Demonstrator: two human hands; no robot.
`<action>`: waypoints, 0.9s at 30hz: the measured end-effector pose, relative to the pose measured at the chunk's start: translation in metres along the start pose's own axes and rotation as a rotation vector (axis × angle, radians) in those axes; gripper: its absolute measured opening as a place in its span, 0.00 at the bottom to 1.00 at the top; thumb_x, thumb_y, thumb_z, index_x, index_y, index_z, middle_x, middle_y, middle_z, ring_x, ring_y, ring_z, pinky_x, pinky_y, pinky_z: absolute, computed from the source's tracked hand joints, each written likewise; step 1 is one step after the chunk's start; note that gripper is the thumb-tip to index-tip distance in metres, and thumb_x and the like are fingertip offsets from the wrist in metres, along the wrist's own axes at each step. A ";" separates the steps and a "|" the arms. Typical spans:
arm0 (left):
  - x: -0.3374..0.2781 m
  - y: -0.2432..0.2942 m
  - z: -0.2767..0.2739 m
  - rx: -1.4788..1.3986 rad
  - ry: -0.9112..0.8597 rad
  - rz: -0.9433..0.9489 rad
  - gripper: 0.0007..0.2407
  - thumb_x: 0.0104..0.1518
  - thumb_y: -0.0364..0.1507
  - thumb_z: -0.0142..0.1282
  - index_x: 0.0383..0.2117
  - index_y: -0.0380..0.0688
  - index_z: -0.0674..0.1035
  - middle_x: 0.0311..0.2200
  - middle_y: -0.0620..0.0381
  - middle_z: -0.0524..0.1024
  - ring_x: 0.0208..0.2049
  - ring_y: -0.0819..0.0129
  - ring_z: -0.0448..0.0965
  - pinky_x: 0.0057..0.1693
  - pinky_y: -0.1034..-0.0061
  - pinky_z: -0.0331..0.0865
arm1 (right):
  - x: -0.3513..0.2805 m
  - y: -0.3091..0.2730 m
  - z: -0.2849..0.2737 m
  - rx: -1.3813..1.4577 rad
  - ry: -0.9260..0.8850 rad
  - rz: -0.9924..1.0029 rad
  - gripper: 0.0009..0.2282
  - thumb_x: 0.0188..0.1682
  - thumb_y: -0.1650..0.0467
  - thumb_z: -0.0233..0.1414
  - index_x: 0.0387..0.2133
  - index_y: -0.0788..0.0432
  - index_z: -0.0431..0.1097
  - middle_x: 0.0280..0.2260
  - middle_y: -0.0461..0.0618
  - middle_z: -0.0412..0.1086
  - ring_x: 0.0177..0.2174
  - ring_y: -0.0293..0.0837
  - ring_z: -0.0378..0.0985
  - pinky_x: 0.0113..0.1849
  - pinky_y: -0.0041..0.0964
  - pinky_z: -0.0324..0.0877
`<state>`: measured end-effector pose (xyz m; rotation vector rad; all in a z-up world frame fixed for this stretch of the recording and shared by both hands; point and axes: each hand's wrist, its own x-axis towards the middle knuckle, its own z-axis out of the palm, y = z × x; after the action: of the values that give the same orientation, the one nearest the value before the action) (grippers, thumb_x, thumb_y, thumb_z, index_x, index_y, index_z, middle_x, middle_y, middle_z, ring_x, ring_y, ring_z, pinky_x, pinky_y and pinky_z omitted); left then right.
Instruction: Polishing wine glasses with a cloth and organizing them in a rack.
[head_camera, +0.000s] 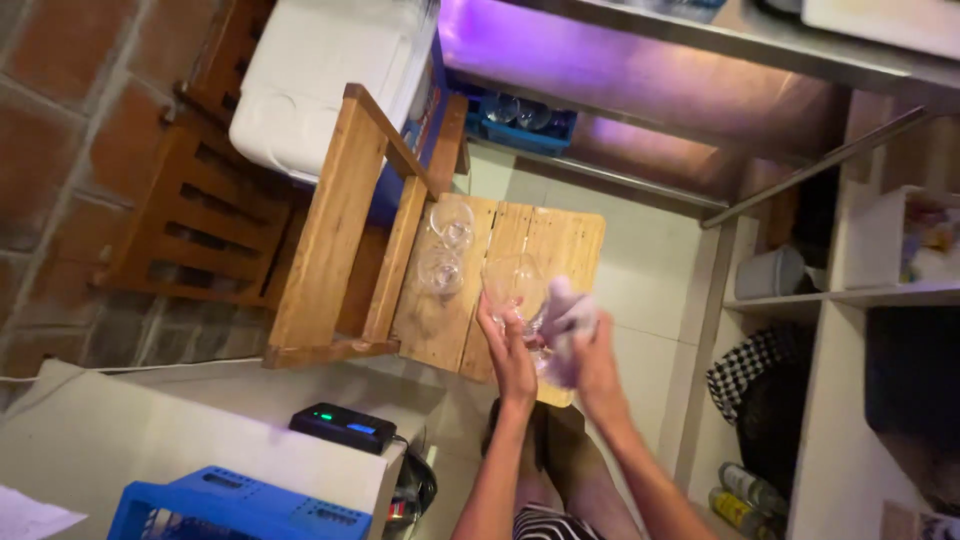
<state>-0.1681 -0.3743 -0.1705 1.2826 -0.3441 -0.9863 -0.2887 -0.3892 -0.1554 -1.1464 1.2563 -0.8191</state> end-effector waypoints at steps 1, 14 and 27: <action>-0.003 -0.007 -0.001 -0.001 -0.004 -0.008 0.28 0.64 0.43 0.45 0.69 0.52 0.53 0.54 0.53 0.71 0.43 0.72 0.75 0.37 0.76 0.74 | -0.012 -0.014 0.006 -0.004 0.006 0.005 0.17 0.58 0.62 0.40 0.55 0.60 0.59 0.43 0.56 0.68 0.40 0.46 0.71 0.41 0.41 0.69; -0.072 0.042 0.036 0.231 -0.061 0.277 0.33 0.62 0.52 0.53 0.67 0.41 0.67 0.55 0.50 0.68 0.56 0.62 0.74 0.54 0.73 0.75 | -0.012 -0.073 -0.020 0.278 -0.082 -0.247 0.28 0.60 0.58 0.39 0.69 0.61 0.48 0.63 0.61 0.56 0.61 0.54 0.61 0.61 0.46 0.57; -0.096 0.051 0.032 0.214 -0.474 -0.004 0.31 0.52 0.52 0.64 0.53 0.44 0.67 0.41 0.52 0.79 0.32 0.76 0.83 0.30 0.78 0.79 | 0.053 -0.103 -0.132 0.065 -0.617 0.252 0.22 0.55 0.58 0.47 0.52 0.62 0.72 0.44 0.52 0.76 0.41 0.43 0.77 0.43 0.37 0.73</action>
<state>-0.2237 -0.3229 -0.0862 1.2288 -0.8300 -1.2814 -0.3964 -0.4929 -0.0632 -1.0505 0.8244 -0.2762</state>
